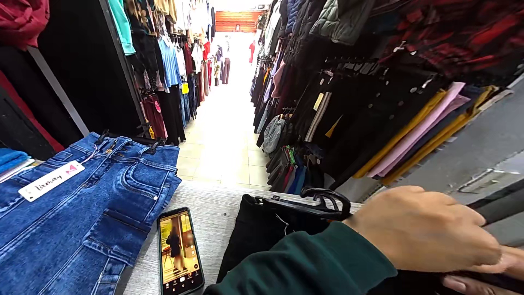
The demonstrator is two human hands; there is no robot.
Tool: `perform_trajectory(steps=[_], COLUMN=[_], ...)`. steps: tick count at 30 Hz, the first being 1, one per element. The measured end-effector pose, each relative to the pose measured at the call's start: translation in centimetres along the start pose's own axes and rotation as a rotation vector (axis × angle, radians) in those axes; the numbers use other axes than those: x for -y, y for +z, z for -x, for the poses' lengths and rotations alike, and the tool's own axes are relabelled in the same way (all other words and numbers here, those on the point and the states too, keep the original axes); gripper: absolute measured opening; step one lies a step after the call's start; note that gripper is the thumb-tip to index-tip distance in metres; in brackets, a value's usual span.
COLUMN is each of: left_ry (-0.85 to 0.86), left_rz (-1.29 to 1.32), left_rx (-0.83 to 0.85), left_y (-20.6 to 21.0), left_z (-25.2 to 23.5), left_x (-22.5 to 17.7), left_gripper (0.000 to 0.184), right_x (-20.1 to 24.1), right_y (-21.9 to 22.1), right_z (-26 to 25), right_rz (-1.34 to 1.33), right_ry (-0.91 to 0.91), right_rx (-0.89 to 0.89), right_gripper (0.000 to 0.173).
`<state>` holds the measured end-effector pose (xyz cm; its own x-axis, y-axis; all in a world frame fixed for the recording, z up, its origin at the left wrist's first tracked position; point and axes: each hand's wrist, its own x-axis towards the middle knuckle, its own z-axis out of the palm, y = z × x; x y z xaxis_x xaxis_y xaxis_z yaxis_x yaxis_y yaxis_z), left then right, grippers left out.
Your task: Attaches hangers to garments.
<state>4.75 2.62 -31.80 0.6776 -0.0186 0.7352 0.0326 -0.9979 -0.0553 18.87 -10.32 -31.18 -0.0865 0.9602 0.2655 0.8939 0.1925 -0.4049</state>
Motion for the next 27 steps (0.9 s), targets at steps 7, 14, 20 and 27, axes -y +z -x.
perform_trajectory(steps=[7, 14, 20, 27], left_ry=[-0.043, -0.117, -0.296, -0.321], left_rz=[0.045, 0.071, 0.0, 0.041], left_rx=[0.027, 0.149, -0.027, -0.373], left_y=[1.0, 1.1, 3.4, -5.3], left_z=[0.3, 0.1, 1.2, -0.6], left_x=[0.5, 0.7, 1.3, 0.6], left_gripper=[0.018, 0.029, 0.034, 0.03], right_x=[-1.0, -1.0, -6.7, -8.9], right_y=[-0.2, 0.1, 1.4, 6.2], right_z=[0.5, 0.5, -0.5, -3.0], right_rz=[-0.008, 0.133, 0.178, 0.327], right_ry=[-0.055, -0.054, 0.004, 0.181], right_rx=[0.009, -0.21, -0.436, -0.483], right_gripper=[0.023, 0.014, 0.028, 0.034])
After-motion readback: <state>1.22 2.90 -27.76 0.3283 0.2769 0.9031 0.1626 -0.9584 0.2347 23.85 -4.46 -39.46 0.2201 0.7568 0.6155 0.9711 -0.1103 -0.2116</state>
